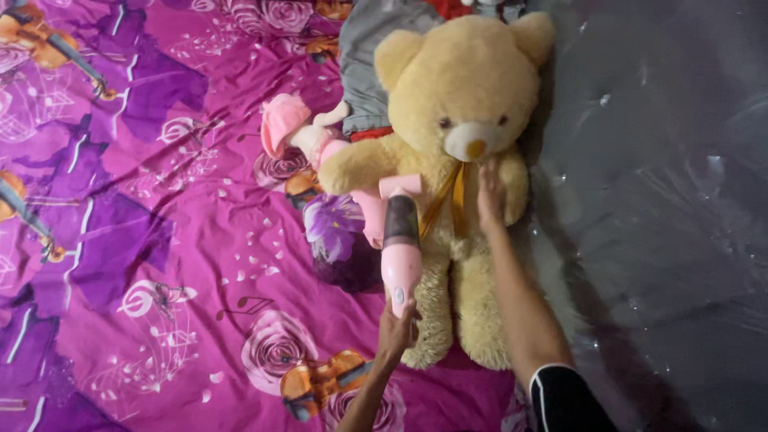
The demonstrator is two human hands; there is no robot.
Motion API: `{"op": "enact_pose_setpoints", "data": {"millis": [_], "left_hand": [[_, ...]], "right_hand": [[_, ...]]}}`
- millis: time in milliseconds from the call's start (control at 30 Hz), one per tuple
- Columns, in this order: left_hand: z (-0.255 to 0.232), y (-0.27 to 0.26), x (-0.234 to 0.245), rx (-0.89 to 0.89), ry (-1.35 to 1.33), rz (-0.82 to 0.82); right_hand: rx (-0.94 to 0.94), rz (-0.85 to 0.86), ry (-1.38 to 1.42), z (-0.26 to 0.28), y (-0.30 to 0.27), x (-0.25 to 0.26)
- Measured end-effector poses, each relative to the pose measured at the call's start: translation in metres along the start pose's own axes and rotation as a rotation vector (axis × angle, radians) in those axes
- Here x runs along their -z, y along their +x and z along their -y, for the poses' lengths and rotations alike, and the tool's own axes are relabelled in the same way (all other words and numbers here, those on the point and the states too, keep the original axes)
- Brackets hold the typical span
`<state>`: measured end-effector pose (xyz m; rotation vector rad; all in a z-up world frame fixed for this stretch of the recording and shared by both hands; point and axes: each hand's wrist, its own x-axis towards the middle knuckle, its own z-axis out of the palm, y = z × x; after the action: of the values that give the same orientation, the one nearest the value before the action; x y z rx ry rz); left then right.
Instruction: The person uses a handheld vacuum cleaner to clean a pink bedsheet with a violin pattern. They move a large teddy bear and a pink doll to the side to access the surface underneath, then proceed to vacuum the entire bed area systematically.
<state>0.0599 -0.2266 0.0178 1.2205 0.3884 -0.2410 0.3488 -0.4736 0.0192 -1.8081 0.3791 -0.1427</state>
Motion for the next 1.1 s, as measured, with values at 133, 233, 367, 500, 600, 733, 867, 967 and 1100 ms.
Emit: {"op": "enact_pose_setpoints", "data": {"millis": [133,233,367,500,600,733,867,967,1100], "left_hand": [[0.025,0.002,0.003,0.108,0.029,-0.024],[0.027,0.007,0.009,0.042,-0.109,0.003],[0.024,-0.009,0.034,0.071,-0.019,-0.08],[0.042,-0.047,0.08,0.088,-0.119,-0.164],[0.054,-0.072,0.136,0.068,-0.076,-0.231],[0.068,-0.094,0.201,0.143,-0.146,-0.378],[0.06,-0.114,0.259,0.229,-0.104,-0.495],[0.062,-0.134,0.29,0.217,-0.016,-0.482],[0.046,-0.117,0.319,0.269,-0.058,-0.509]], "right_hand": [[-0.103,0.142,-0.076,-0.043,-0.035,-0.011],[-0.119,0.216,-0.146,-0.059,-0.052,-0.028],[-0.075,0.109,-0.057,-0.062,-0.078,-0.051],[0.522,-0.41,-0.56,-0.068,-0.13,-0.111],[0.175,0.058,-0.456,-0.074,-0.171,-0.187],[0.249,0.394,-0.571,-0.097,-0.207,-0.258],[-0.046,0.414,-0.885,-0.1,-0.225,-0.294],[-0.155,0.351,-0.906,-0.103,-0.232,-0.291],[-0.164,0.341,-0.921,-0.114,-0.202,-0.298]]}}
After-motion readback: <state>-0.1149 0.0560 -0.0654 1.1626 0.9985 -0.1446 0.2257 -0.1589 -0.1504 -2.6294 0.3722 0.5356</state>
